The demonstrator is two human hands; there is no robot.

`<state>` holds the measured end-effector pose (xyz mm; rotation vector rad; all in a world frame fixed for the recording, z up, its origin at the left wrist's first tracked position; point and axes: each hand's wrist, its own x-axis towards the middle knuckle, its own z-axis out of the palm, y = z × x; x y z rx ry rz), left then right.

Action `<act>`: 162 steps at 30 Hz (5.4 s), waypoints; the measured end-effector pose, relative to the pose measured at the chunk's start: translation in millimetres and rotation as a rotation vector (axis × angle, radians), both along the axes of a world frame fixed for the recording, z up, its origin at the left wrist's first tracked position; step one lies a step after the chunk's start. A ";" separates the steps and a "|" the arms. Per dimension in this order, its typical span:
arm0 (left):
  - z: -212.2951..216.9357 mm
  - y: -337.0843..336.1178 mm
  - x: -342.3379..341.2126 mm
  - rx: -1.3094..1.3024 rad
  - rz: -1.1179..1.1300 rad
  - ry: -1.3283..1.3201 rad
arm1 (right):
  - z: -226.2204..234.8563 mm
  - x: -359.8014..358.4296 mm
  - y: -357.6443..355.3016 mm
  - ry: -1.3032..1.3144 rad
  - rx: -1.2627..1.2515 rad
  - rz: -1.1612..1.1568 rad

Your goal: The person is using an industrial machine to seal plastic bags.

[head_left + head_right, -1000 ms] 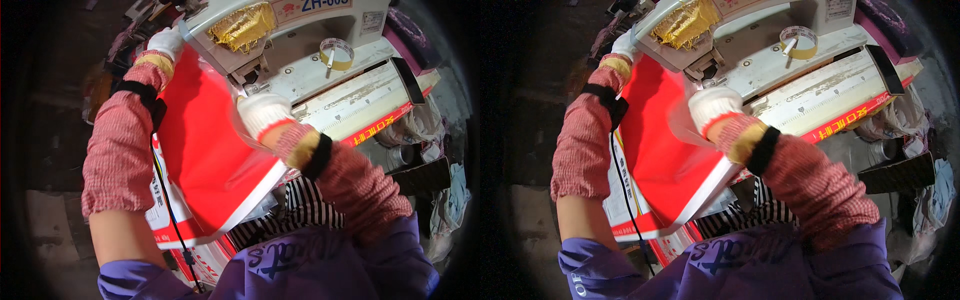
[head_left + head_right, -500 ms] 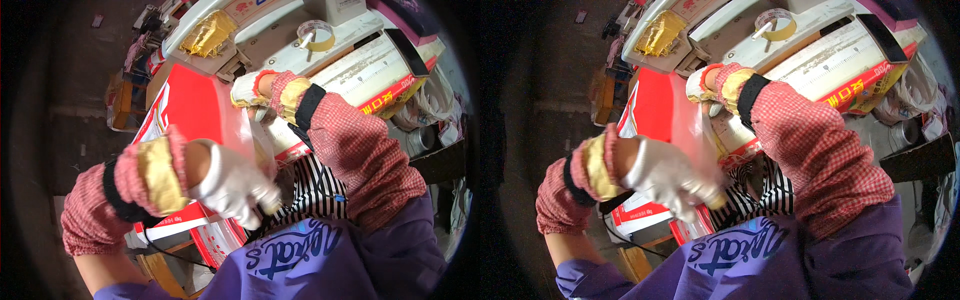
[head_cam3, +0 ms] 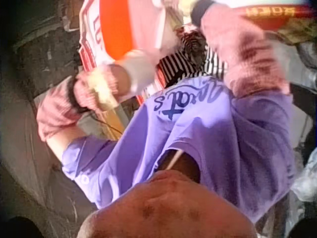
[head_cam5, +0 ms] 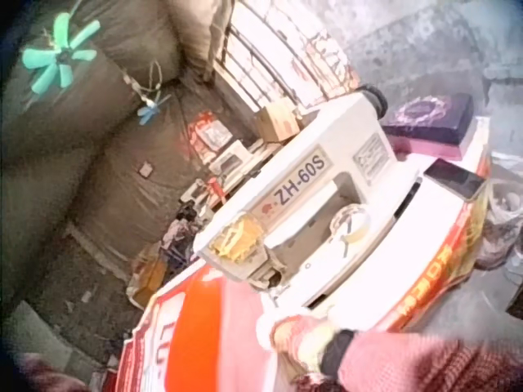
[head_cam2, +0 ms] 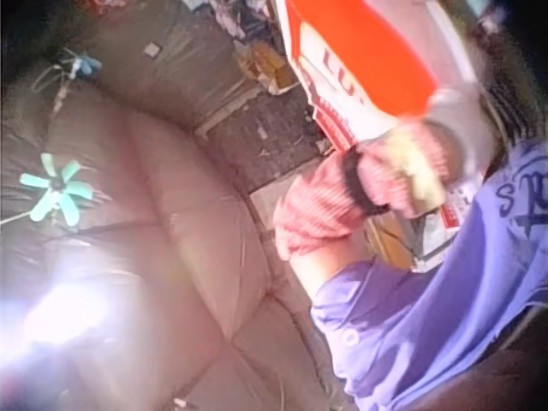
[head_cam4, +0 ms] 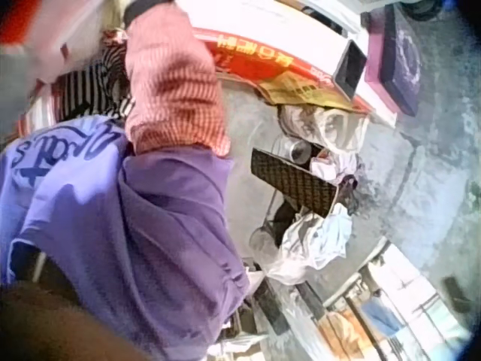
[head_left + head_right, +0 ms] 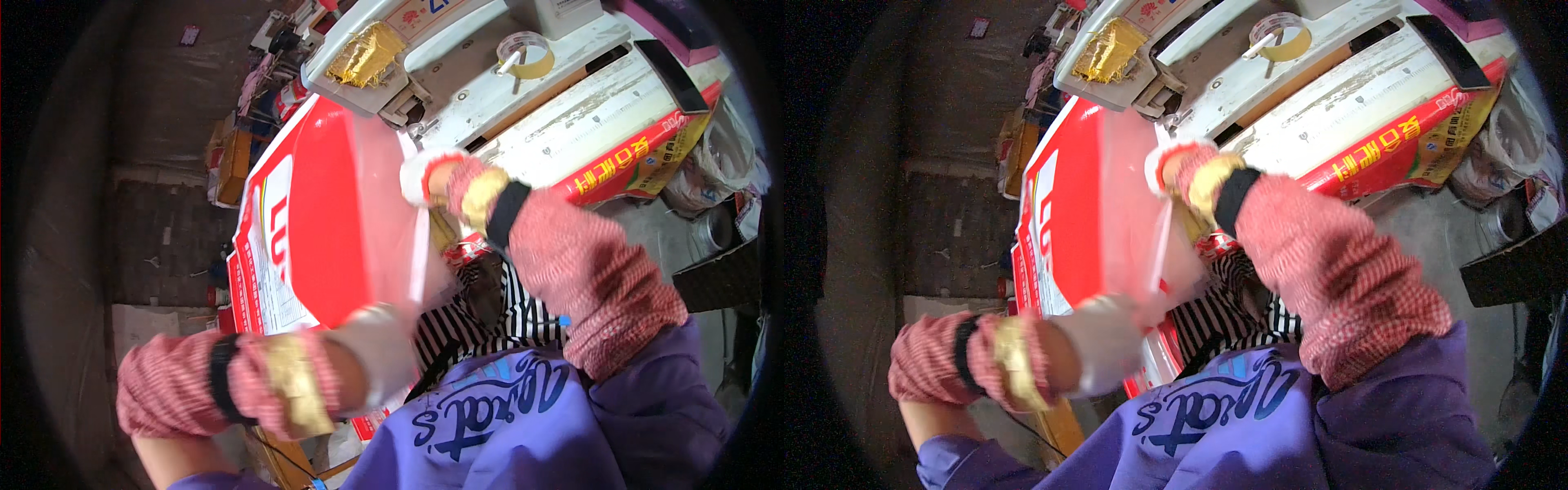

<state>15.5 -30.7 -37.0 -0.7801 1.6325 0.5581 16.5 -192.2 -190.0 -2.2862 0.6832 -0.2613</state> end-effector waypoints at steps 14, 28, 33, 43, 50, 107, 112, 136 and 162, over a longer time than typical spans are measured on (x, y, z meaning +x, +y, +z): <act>-7.4 -52.6 -27.4 0.060 0.024 -0.354 | -20.1 -19.2 57.7 0.000 0.075 -0.313; -10.9 -37.8 -12.2 0.422 0.012 0.026 | -27.2 46.3 32.7 0.143 -0.536 -0.708; -5.1 -53.5 -43.9 -0.007 -0.199 -0.105 | -24.5 58.7 13.4 0.035 -0.089 -0.695; 83.2 -144.5 32.4 -0.485 -0.586 -0.482 | -13.5 38.1 16.0 0.240 -0.321 -0.257; -1.2 -21.9 -1.1 -0.184 0.488 -0.084 | -33.7 57.2 35.5 0.027 -0.501 -0.574; -29.3 -80.1 170.3 -1.045 0.114 0.161 | 13.8 57.4 10.3 -0.180 -0.336 -0.273; 63.3 49.9 190.8 -1.755 -0.297 0.352 | 14.7 107.3 12.7 -0.033 -0.806 -0.270; -162.9 337.8 289.3 -1.911 2.332 1.705 | 126.3 54.7 117.9 0.266 -0.069 0.561; -312.8 622.0 53.2 -2.544 3.041 1.077 | -66.2 275.6 359.4 0.106 -0.593 0.586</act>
